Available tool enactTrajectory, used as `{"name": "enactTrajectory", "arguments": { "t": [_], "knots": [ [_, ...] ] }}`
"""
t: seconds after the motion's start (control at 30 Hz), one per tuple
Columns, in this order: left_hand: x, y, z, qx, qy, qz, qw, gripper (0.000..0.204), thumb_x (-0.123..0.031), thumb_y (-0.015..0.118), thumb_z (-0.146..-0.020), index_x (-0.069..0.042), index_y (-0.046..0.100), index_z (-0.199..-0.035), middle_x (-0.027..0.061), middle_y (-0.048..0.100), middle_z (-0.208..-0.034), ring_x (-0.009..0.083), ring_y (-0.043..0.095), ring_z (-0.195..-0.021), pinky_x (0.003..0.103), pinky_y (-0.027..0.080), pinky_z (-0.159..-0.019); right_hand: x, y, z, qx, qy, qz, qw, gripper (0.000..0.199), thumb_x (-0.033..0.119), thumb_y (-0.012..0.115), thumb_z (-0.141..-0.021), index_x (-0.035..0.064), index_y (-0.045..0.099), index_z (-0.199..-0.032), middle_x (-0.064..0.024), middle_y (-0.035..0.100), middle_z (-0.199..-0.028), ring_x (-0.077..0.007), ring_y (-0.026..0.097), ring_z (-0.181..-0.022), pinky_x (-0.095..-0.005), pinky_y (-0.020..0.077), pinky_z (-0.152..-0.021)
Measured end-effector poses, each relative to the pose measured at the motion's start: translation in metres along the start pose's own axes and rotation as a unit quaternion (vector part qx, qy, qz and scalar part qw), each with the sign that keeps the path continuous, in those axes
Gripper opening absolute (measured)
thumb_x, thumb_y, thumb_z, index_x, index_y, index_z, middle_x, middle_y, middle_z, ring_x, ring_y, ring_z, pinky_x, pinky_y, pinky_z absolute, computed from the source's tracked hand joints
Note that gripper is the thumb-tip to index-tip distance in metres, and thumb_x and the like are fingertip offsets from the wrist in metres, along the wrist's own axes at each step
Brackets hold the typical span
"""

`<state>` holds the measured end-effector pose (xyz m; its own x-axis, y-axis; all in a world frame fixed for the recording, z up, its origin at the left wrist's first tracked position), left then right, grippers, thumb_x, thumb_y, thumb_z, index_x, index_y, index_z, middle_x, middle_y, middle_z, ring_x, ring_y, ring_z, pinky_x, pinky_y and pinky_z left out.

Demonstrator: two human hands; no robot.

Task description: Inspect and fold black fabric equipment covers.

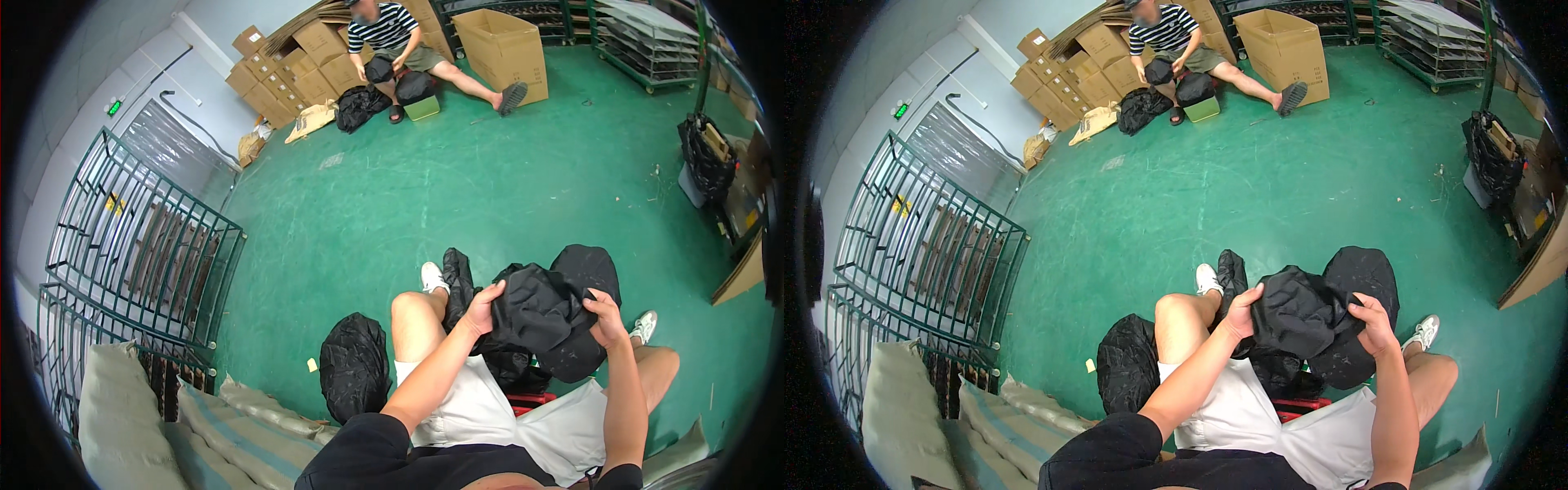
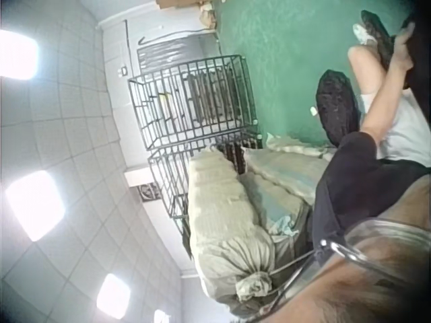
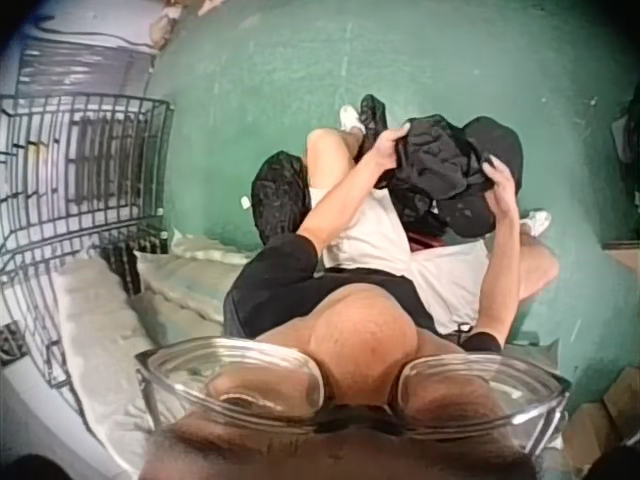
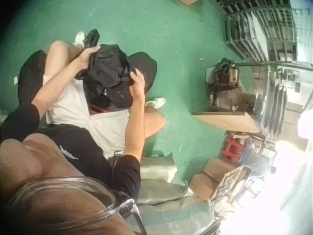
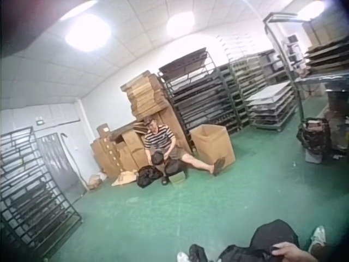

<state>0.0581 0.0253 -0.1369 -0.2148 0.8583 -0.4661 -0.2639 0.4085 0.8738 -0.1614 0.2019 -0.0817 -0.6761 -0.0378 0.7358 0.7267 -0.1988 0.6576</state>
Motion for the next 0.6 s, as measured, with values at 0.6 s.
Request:
{"name": "enactTrajectory", "arguments": {
  "t": [0.6],
  "knots": [
    [-0.004, 0.013, -0.011, -0.116, 0.047, 0.043, 0.991, 0.037, -0.033, 0.049, -0.1, 0.0, 0.062, -0.11, 0.0148, 0.069, -0.107, 0.0278, 0.068, -0.096, 0.04, 0.054, -0.089, -0.001, 0.004, -0.002, -0.027, -0.036, -0.102, 0.994, 0.036, 0.008, 0.054, -0.093, -0.0058, 0.053, -0.126, -0.0151, 0.063, -0.121, -0.0259, 0.063, -0.109, -0.0406, 0.0493, -0.098]
  ]
}}
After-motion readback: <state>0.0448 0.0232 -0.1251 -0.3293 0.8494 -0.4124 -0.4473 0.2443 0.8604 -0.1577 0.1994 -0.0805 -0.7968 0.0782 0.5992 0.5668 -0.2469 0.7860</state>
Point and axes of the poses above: each hand's wrist, its own z-axis away from the middle knuckle, its own y-axis out of the palm, x = y × z, the point moved 2 cm from there along -z, towards the middle knuckle
